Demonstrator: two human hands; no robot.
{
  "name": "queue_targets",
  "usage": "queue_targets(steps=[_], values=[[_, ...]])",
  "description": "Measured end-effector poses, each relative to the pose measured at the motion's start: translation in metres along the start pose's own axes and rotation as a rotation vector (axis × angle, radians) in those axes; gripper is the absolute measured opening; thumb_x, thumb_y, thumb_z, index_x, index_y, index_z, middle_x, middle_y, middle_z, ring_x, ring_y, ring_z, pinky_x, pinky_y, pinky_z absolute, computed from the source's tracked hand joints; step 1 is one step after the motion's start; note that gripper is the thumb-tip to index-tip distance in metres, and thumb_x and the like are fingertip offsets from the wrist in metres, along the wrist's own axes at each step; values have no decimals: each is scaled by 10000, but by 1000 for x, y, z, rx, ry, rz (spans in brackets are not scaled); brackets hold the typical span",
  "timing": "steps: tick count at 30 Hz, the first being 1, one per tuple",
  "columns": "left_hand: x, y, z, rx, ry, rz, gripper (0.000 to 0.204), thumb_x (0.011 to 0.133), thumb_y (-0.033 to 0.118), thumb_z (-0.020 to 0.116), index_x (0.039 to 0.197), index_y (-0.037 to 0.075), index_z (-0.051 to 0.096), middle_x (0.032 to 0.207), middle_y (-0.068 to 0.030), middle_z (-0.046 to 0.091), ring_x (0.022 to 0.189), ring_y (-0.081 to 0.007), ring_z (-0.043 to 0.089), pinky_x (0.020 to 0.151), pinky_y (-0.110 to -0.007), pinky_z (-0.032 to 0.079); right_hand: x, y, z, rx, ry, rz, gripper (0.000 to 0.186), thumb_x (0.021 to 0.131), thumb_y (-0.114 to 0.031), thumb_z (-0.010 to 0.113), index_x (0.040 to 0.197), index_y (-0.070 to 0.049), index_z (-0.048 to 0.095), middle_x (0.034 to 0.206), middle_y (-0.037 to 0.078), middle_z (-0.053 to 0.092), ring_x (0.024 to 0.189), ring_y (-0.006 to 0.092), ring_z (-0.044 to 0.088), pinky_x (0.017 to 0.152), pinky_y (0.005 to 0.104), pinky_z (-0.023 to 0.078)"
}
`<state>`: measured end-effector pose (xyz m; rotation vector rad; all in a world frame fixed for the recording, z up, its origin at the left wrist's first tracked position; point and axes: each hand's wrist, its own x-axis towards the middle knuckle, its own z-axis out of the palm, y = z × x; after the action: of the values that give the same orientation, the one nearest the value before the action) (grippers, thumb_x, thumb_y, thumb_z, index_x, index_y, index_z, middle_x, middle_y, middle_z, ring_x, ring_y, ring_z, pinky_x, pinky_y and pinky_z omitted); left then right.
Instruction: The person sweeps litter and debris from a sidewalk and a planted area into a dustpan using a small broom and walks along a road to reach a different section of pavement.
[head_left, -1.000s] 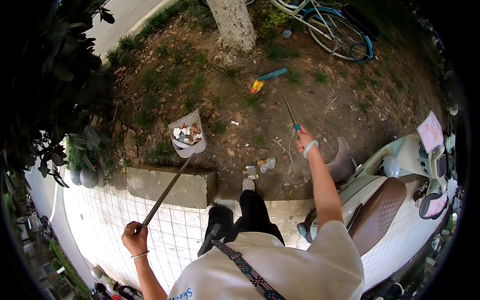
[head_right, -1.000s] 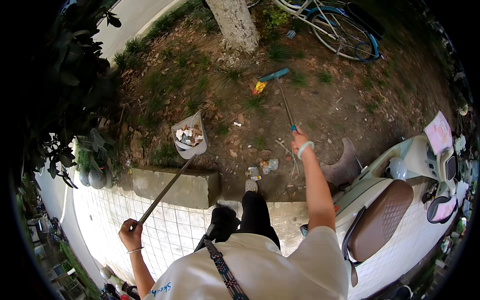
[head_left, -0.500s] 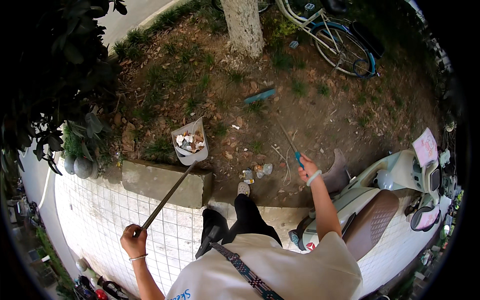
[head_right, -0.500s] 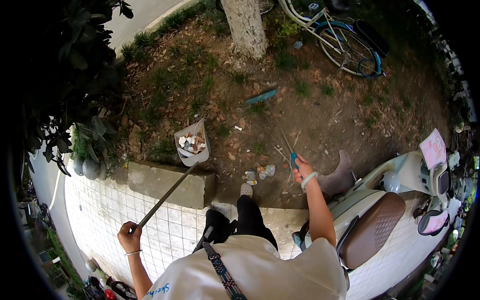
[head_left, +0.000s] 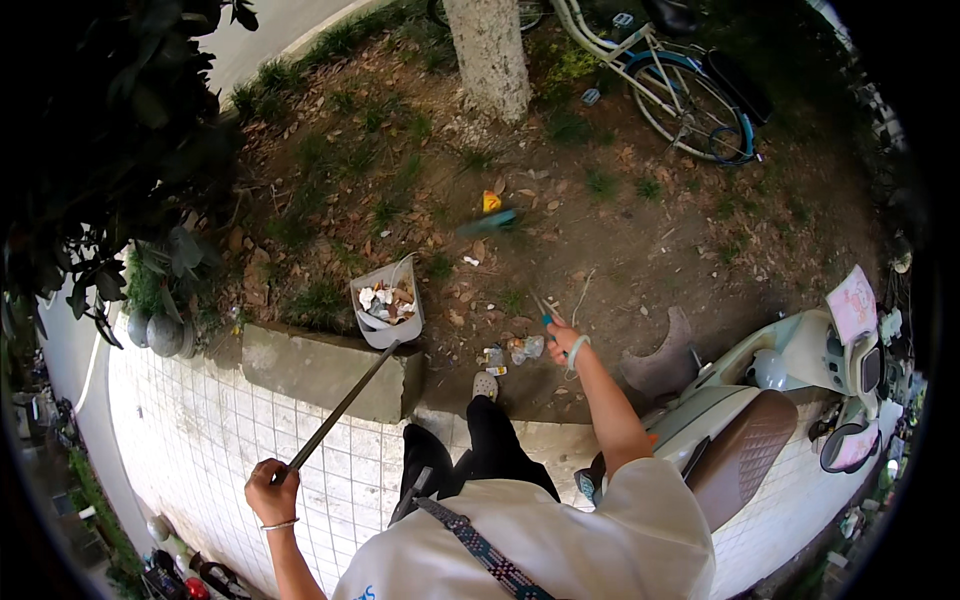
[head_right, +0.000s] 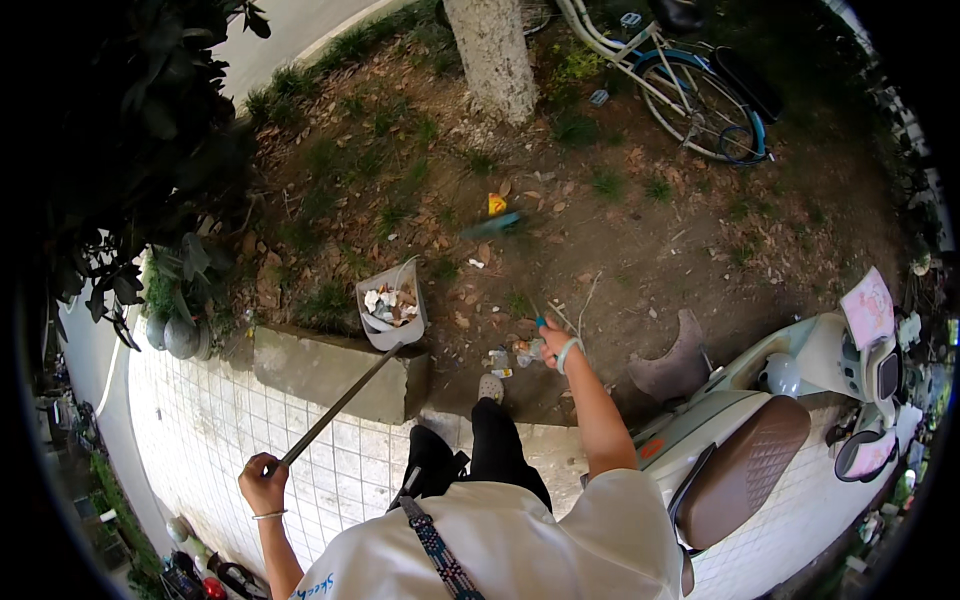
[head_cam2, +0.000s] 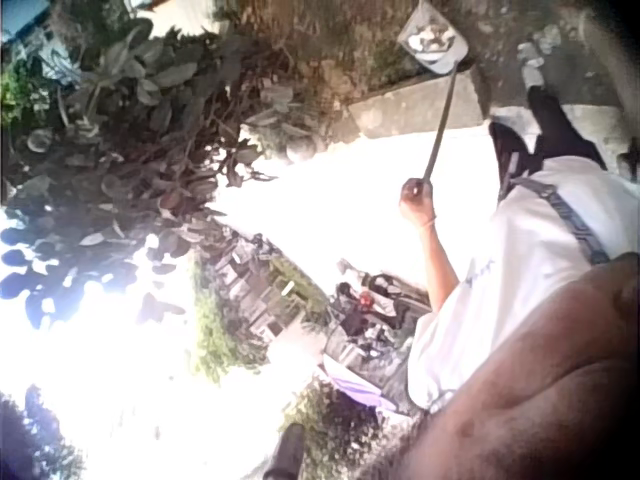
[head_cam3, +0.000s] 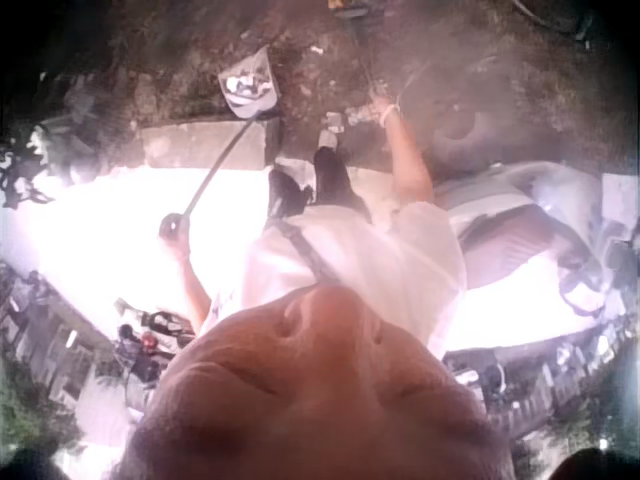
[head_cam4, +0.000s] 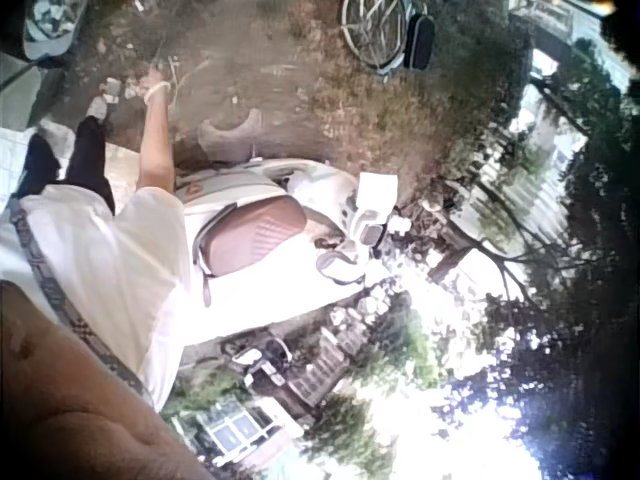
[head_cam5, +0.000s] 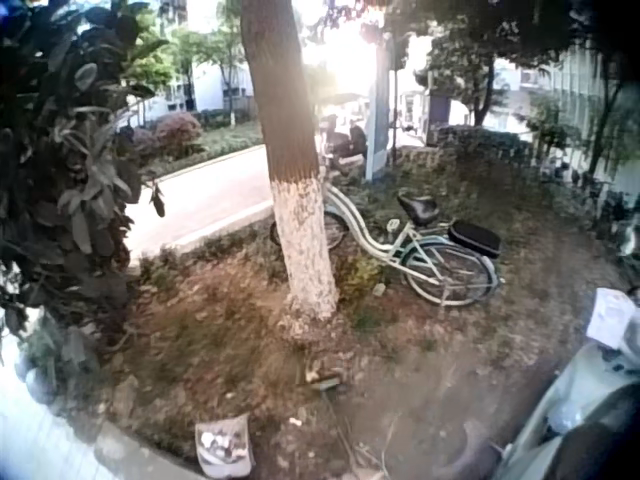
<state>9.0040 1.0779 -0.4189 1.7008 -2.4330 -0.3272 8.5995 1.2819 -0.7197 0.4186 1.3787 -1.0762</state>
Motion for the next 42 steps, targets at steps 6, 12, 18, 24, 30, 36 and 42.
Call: queue_targets(steps=[6, 12, 18, 24, 30, 36, 42], values=[[4, -3, 5, -32, 55, 59, 89, 513, 68, 573, 587, 22, 554, 604, -96, 544, 518, -240, 524, 496, -297, 418, -92, -11, -16, -285, 33, -58, 448, 822, -230, 408, 1238, -265, 248, 514, 22, 398, 322, 64, 244, 276, 212, 188], [-1, -21, 6, -78, 63, -8, 88, 523, 65, 575, 594, 19, 551, 605, -100, 542, 521, -240, 521, 495, -297, 413, -40, -45, -1, -16, 165, -271, 433, 829, -217, 385, 1239, -248, 248, 432, 11, 327, 301, 93, 267, 261, 244, 200], [-4, -10, 5, -78, 120, 43, 82, 534, 41, 577, 593, -4, 541, 579, -90, 532, 498, -179, 507, 494, -255, 403, 49, -67, 55, -25, 335, -110, 336, 834, -274, 337, 1158, -348, 292, 430, -6, 315, 297, 105, 274, 268, 256, 225], [-7, -15, 2, -51, 78, -25, 82, 524, 54, 579, 592, 19, 548, 639, -84, 553, 527, -231, 527, 496, -285, 421, -32, -36, -33, -325, 122, -23, 406, 820, -219, 388, 1212, -255, 288, 510, 19, 377, 343, 89, 304, 294, 235, 238], [-6, -15, 2, -35, 85, 1, 87, 526, 48, 576, 603, 16, 551, 636, -83, 552, 527, -229, 528, 496, -284, 420, -94, -74, -40, -359, 177, -81, 408, 825, -219, 380, 1221, -253, 289, 477, -2, 336, 305, 50, 228, 277, 215, 162], [1, -7, -3, -18, 54, 9, 88, 530, 43, 578, 610, 15, 554, 633, -83, 553, 535, -220, 533, 499, -278, 423, 69, 0, -20, -549, 455, -506, 421, 800, -234, 398, 1208, -191, 308, 478, 25, 379, 357, 126, 366, 302, 290, 290], [-15, -27, -8, -89, 56, -41, 83, 540, 36, 577, 615, 17, 548, 645, -82, 553, 539, -213, 532, 496, -274, 416, -63, 41, -35, -370, 21, 99, 355, 825, -211, 381, 1171, -282, 352, 494, 27, 364, 325, 98, 285, 278, 220, 209]])
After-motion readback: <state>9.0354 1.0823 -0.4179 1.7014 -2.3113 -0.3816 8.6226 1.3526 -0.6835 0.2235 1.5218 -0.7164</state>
